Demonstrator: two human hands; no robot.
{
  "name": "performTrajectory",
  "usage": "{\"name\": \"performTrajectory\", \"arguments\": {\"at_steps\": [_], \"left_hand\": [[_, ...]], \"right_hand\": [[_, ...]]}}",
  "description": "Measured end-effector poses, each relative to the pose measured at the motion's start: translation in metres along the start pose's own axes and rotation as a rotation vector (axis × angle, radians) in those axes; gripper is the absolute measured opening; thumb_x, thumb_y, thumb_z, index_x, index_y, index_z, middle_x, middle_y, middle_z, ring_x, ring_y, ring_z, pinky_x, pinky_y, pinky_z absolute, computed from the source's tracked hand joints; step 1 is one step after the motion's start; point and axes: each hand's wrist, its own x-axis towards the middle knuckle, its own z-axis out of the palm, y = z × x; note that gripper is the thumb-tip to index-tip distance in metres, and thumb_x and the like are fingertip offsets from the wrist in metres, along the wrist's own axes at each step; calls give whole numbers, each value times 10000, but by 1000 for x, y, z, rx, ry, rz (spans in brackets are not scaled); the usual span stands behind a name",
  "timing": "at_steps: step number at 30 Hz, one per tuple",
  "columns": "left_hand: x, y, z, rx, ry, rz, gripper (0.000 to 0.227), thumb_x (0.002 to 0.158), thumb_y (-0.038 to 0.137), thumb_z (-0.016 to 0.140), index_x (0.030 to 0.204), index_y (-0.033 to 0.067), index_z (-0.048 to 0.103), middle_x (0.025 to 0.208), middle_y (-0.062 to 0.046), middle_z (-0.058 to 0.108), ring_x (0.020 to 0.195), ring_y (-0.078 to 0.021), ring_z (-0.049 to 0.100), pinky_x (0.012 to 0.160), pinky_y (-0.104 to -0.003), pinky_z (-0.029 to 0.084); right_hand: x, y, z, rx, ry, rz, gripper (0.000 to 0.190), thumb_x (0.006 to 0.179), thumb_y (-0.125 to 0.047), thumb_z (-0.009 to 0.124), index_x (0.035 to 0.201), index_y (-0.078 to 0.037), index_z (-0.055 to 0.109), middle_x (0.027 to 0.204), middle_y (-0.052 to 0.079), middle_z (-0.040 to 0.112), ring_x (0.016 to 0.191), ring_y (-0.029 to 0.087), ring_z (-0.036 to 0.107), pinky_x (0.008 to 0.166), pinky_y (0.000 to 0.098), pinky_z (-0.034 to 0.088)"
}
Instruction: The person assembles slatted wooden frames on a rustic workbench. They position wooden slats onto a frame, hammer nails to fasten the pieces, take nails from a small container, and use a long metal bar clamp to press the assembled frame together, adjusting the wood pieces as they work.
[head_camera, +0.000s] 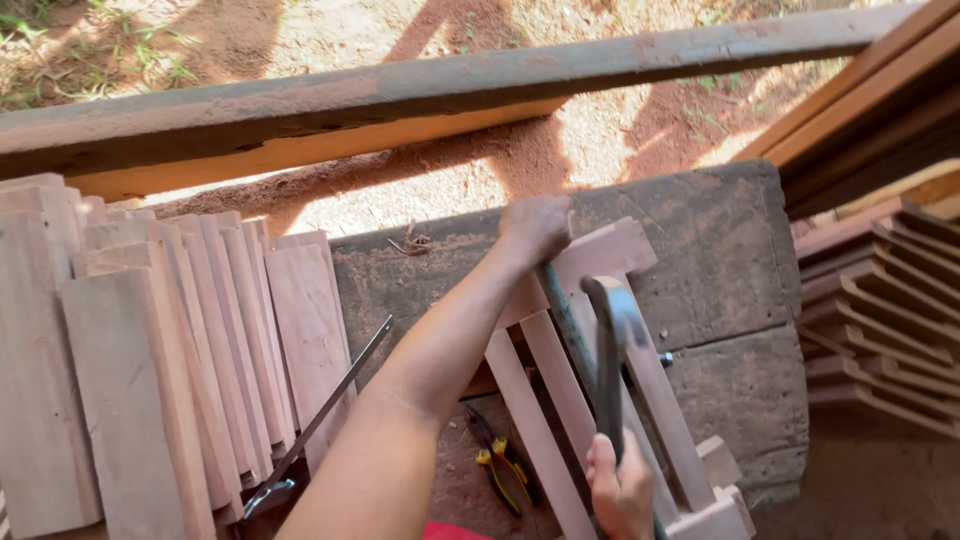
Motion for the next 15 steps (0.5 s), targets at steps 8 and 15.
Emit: {"name": "performTrajectory", "arguments": {"at_steps": [8, 15], "left_hand": [[1, 0, -3, 24, -9, 21, 277, 982, 287, 473, 1022, 135, 701, 964, -128, 747, 915, -326, 734, 766, -480, 573], [2, 1, -2, 37, -65, -11, 269, 998, 268, 453, 1023, 142, 690, 954, -110, 746, 896, -292, 743, 746, -469, 579]], "right_hand": [[5, 23, 27, -5, 97, -73, 336, 976, -349, 543, 899, -27, 601, 588, 36, 606, 483, 123, 586, 482, 278, 482], [-9, 11, 28, 240, 136, -37, 320, 1017, -332, 498, 984, -27, 588, 638, 19, 576, 512, 104, 535, 462, 275, 440]]}}
